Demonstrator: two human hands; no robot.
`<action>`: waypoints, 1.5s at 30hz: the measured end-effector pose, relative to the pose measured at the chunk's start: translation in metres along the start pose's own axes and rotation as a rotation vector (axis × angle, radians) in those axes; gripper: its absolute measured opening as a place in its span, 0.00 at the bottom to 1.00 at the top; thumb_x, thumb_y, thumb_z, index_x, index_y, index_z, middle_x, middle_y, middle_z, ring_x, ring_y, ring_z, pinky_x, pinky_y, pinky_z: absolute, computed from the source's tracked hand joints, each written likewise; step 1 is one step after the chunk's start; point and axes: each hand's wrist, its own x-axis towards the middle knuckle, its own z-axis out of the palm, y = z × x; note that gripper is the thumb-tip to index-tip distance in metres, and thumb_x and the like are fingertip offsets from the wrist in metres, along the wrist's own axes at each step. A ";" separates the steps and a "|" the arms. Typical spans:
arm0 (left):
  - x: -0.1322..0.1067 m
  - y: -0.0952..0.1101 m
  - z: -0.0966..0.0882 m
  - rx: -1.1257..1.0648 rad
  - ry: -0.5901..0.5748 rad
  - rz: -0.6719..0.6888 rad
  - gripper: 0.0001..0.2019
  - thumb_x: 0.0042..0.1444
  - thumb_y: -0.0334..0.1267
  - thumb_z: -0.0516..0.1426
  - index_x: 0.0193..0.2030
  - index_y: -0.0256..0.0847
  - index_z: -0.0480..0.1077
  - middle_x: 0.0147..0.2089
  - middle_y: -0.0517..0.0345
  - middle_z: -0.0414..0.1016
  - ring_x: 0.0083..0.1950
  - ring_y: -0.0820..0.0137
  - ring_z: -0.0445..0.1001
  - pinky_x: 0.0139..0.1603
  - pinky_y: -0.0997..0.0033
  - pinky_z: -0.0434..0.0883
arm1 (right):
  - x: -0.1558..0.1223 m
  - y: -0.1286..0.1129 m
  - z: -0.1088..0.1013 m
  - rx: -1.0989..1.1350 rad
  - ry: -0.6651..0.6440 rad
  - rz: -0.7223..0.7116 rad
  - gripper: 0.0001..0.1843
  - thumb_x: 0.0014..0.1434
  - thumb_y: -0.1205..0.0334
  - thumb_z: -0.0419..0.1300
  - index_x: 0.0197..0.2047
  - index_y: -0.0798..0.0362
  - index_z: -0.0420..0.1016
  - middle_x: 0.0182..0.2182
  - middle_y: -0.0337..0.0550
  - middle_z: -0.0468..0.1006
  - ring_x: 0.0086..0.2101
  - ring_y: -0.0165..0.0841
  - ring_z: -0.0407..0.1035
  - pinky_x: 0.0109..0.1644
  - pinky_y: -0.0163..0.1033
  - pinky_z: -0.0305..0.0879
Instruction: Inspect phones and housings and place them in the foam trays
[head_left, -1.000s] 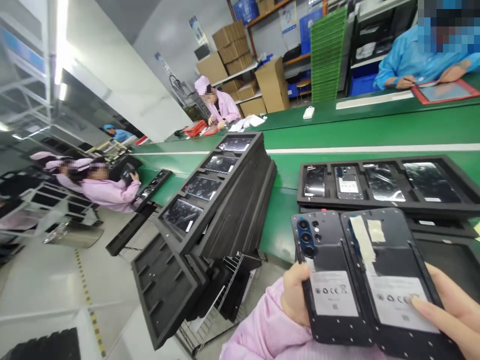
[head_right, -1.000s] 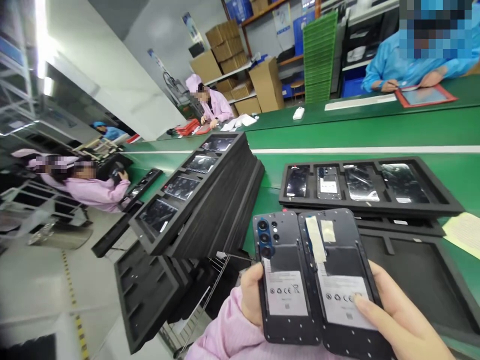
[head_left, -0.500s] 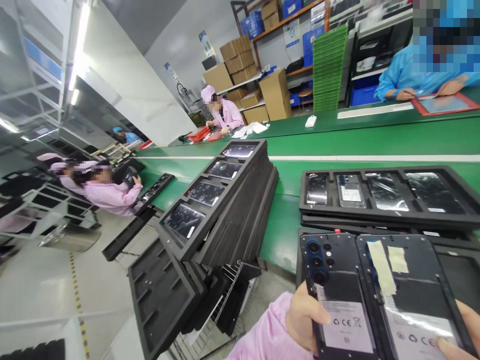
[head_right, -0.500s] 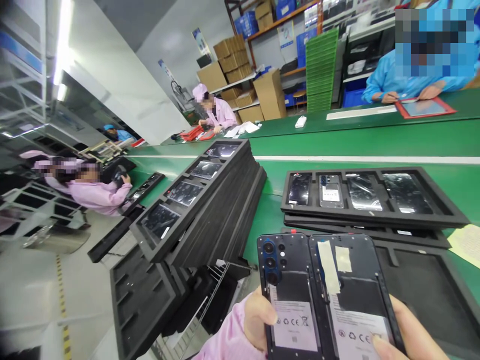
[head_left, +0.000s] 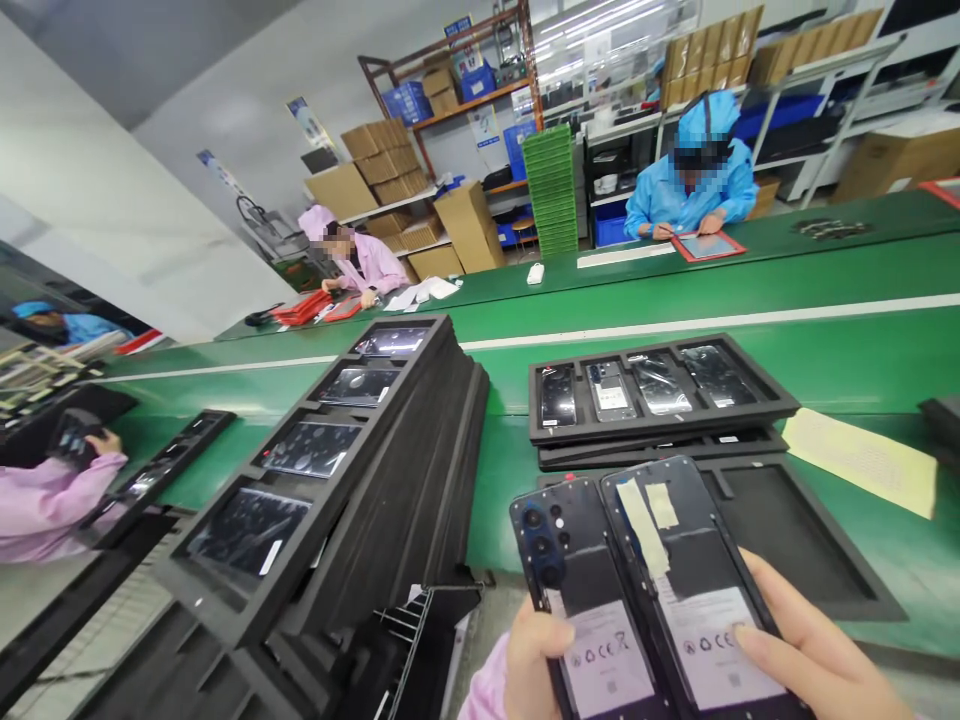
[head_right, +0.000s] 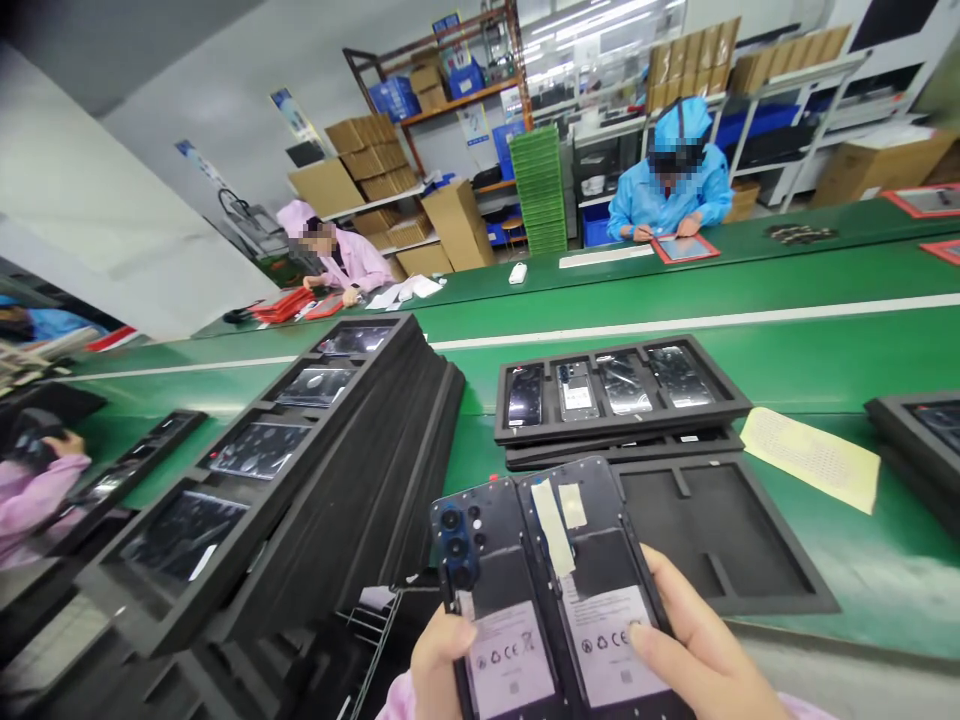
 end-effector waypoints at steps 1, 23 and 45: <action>0.002 -0.003 0.003 -0.008 0.036 0.016 0.10 0.38 0.34 0.64 0.31 0.37 0.78 0.33 0.49 0.79 0.47 0.48 0.75 0.51 0.50 0.69 | 0.001 -0.001 0.002 0.028 0.010 0.012 0.36 0.51 0.42 0.60 0.60 0.48 0.63 0.58 0.45 0.67 0.56 0.46 0.61 0.55 0.44 0.66; 0.009 -0.013 0.042 -0.006 -0.064 0.068 0.20 0.31 0.33 0.67 0.36 0.31 0.76 0.30 0.48 0.79 0.41 0.51 0.77 0.49 0.50 0.69 | 0.023 0.053 -0.036 -0.693 0.009 -0.566 0.29 0.61 0.56 0.53 0.65 0.41 0.55 0.58 0.34 0.66 0.51 0.41 0.67 0.41 0.33 0.75; 0.002 -0.017 0.034 0.100 0.131 0.015 0.21 0.28 0.36 0.70 0.34 0.35 0.74 0.27 0.53 0.77 0.28 0.62 0.76 0.34 0.61 0.73 | 0.061 -0.088 0.029 -1.163 -0.048 -1.048 0.13 0.64 0.60 0.49 0.30 0.52 0.68 0.27 0.42 0.72 0.29 0.33 0.68 0.29 0.37 0.65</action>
